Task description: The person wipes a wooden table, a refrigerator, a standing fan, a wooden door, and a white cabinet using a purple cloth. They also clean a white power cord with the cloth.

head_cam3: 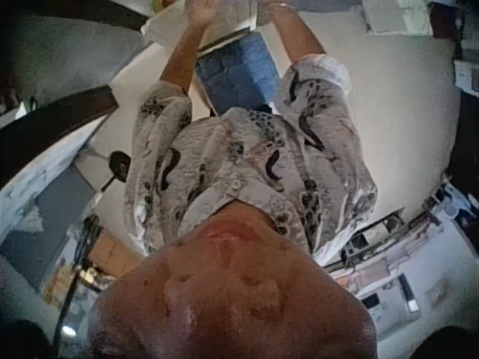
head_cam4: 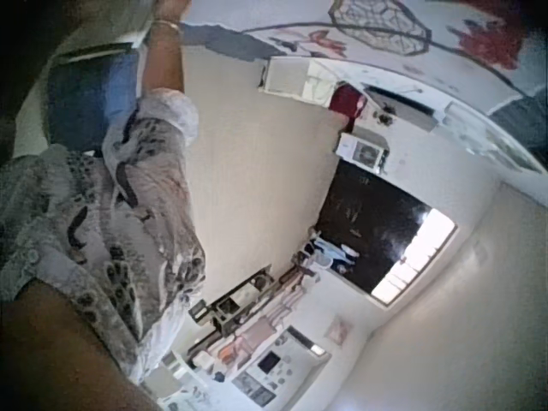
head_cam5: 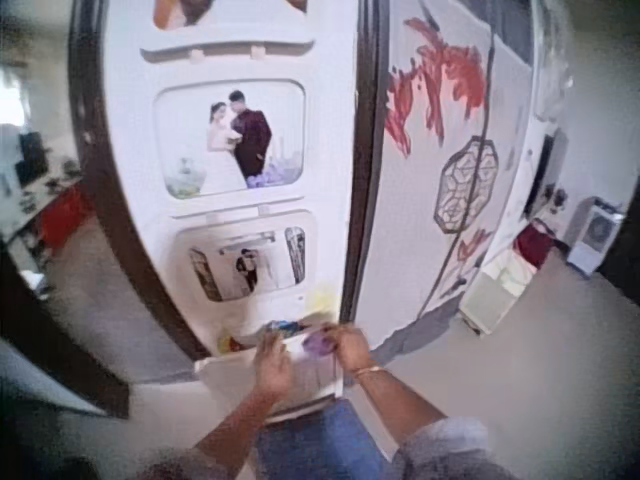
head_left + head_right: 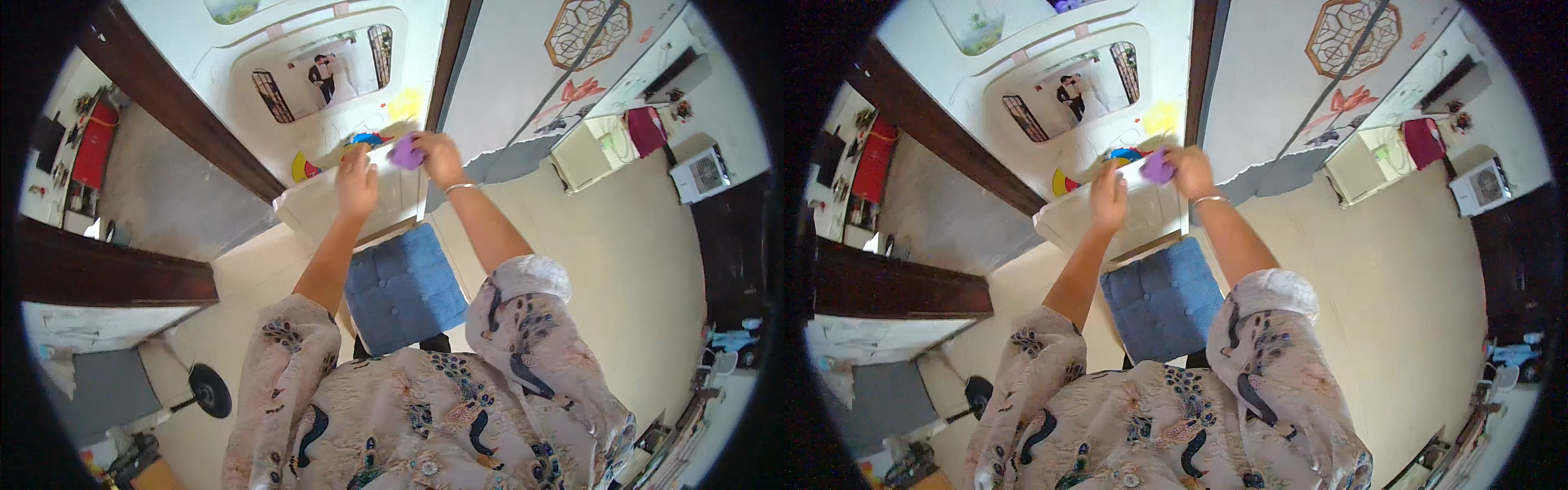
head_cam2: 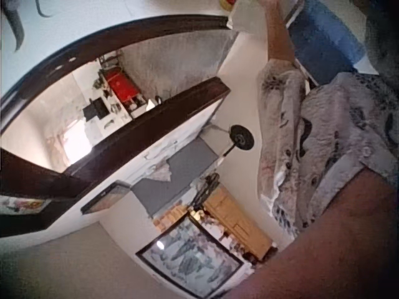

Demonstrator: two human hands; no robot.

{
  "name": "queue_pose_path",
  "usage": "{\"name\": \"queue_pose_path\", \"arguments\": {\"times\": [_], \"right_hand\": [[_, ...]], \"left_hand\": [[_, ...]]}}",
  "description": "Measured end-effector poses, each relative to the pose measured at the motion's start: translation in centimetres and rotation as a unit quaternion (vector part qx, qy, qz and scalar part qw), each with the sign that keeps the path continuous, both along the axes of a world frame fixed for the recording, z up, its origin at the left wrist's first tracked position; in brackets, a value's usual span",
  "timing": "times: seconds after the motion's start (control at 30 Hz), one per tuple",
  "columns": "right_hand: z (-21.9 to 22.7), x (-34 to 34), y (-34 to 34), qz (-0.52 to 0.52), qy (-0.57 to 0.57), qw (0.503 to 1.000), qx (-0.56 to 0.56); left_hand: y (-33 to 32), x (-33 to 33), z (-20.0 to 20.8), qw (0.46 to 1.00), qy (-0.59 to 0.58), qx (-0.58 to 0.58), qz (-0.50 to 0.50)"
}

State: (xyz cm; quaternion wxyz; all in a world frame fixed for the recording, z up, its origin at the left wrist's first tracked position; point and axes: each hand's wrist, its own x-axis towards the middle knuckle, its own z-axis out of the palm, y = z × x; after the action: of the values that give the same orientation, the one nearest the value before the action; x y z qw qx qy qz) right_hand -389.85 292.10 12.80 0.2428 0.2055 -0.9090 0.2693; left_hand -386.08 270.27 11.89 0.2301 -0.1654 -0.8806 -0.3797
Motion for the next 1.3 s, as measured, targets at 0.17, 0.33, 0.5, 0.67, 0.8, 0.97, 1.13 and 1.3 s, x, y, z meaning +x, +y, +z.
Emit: {"name": "queue_pose_path", "arguments": {"times": [0.17, 0.33, 0.5, 0.67, 0.8, 0.97, 1.13, 1.3], "right_hand": [[-1.9, -1.2, 3.8, -0.056, 0.004, 0.975, -0.215], [0.2, 2.4, -4.9, 0.015, 0.032, 0.980, -0.197], [-11.6, 5.0, -10.0, 0.096, -0.239, 0.966, 0.014], [-8.4, 7.9, -7.7, 0.009, -0.122, 0.975, -0.184], [2.0, 6.1, -6.2, -0.018, 0.070, 0.978, -0.197], [-0.8, 1.6, -4.5, -0.037, 0.025, 0.997, 0.068], [2.1, 0.9, -4.1, -0.034, -0.186, 0.981, 0.045], [2.2, 0.1, -2.1, 0.018, -0.222, 0.975, 0.012]], "left_hand": [[-6.2, 2.1, -0.1, 0.960, -0.032, -0.160, 0.227], [-12.7, 3.2, -2.6, 0.983, -0.053, -0.090, 0.149], [-13.2, 4.2, 0.1, 0.983, -0.116, -0.067, 0.126], [-12.5, 9.2, 0.3, 0.987, -0.079, 0.060, 0.126], [-12.0, 12.2, -3.2, 0.981, -0.083, 0.046, 0.170], [-7.7, 10.2, -0.3, 0.991, -0.031, 0.076, 0.105], [-2.6, 7.9, 4.0, 0.997, -0.054, 0.050, 0.038], [2.3, 6.4, 6.2, 0.995, -0.059, 0.065, -0.038]]}}
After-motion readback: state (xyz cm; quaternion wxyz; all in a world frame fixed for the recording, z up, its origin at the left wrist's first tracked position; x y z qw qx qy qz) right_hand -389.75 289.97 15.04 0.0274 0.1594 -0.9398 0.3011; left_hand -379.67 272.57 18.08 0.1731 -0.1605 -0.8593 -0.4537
